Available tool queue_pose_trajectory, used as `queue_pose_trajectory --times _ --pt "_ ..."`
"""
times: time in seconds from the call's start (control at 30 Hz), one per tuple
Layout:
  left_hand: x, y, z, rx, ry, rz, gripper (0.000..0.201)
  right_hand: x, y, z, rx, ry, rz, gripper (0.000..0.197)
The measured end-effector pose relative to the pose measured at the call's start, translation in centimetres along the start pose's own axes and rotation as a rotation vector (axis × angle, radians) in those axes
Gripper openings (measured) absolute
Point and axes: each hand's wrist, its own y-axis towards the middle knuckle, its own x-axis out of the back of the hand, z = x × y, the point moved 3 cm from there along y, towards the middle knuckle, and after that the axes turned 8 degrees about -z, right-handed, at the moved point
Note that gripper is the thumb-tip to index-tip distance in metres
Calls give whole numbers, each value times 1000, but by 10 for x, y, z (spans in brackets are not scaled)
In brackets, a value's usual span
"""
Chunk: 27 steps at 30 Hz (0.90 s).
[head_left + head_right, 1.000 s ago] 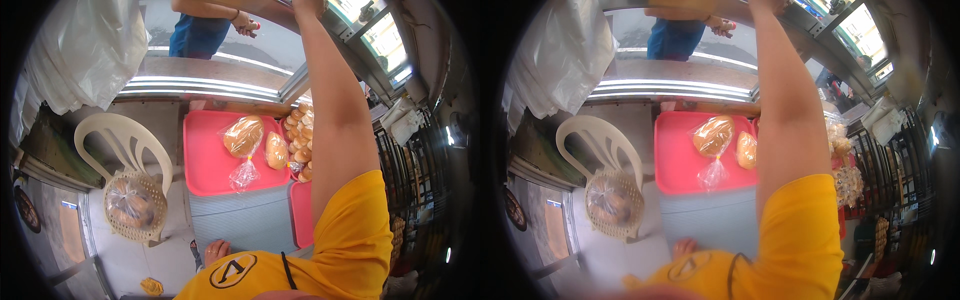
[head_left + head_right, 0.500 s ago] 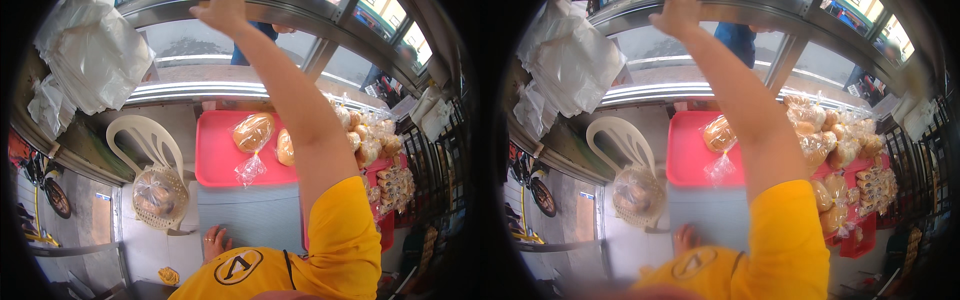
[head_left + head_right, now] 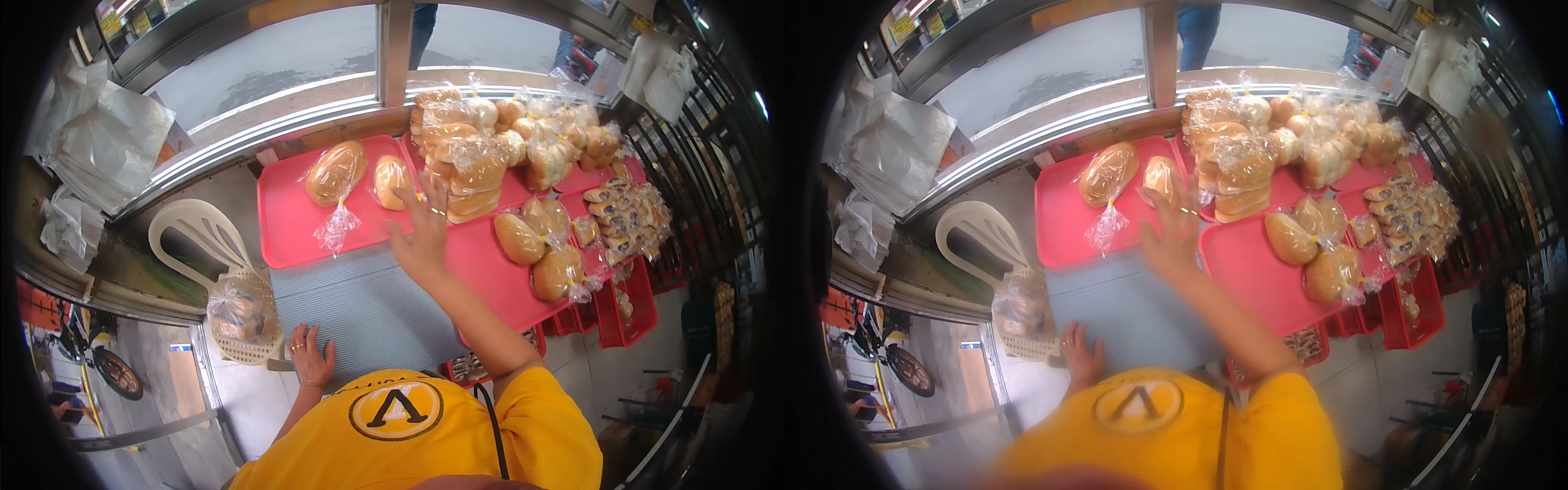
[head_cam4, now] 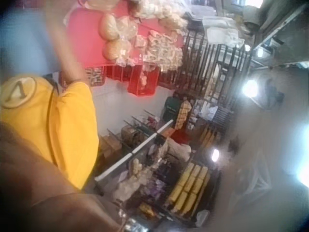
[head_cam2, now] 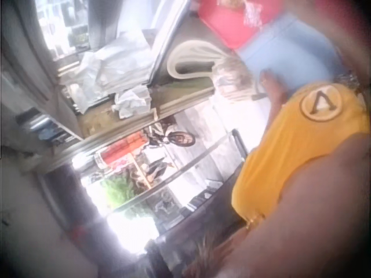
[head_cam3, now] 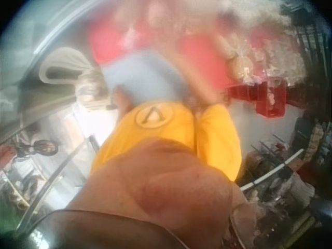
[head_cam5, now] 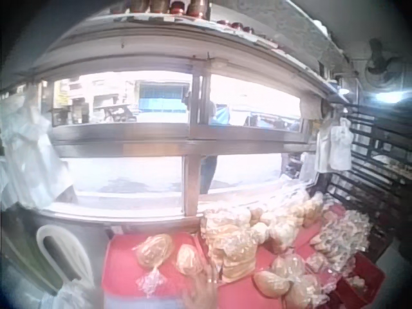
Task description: The person picks up small round bread rolls from a metal tray and places them into clear plastic bags. They then seal the bags using a handheld heat sealer and place the packaged rolls into a red basket. The person also handles cash and coins at a cash register.
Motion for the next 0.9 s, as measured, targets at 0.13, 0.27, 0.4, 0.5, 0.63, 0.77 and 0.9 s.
queue_pose_trajectory --times 0.13,0.27,0.4,0.5,0.63,0.77,0.9 --pt "-6 4 -3 -70 -27 -18 45 138 -132 -44 -290 -365 -153 40" --pt "-9 4 -3 -115 -5 -36 44 253 -283 -26 -686 -552 -270 25" --pt "3 5 -11 -112 -64 -33 47 316 -361 36 -754 -641 -468 15" --pt "-2 5 -30 -215 -149 -120 47 363 -397 73 -836 -625 -524 24" --pt "-8 9 -136 -473 -341 -127 43 400 -440 85 -891 -677 -662 24" --pt "-6 -79 -304 -721 -737 114 36 458 -511 93 -1027 -700 -833 20" --pt "-5 -207 -442 -1096 -896 406 38 524 -585 102 -1170 -679 -917 30"
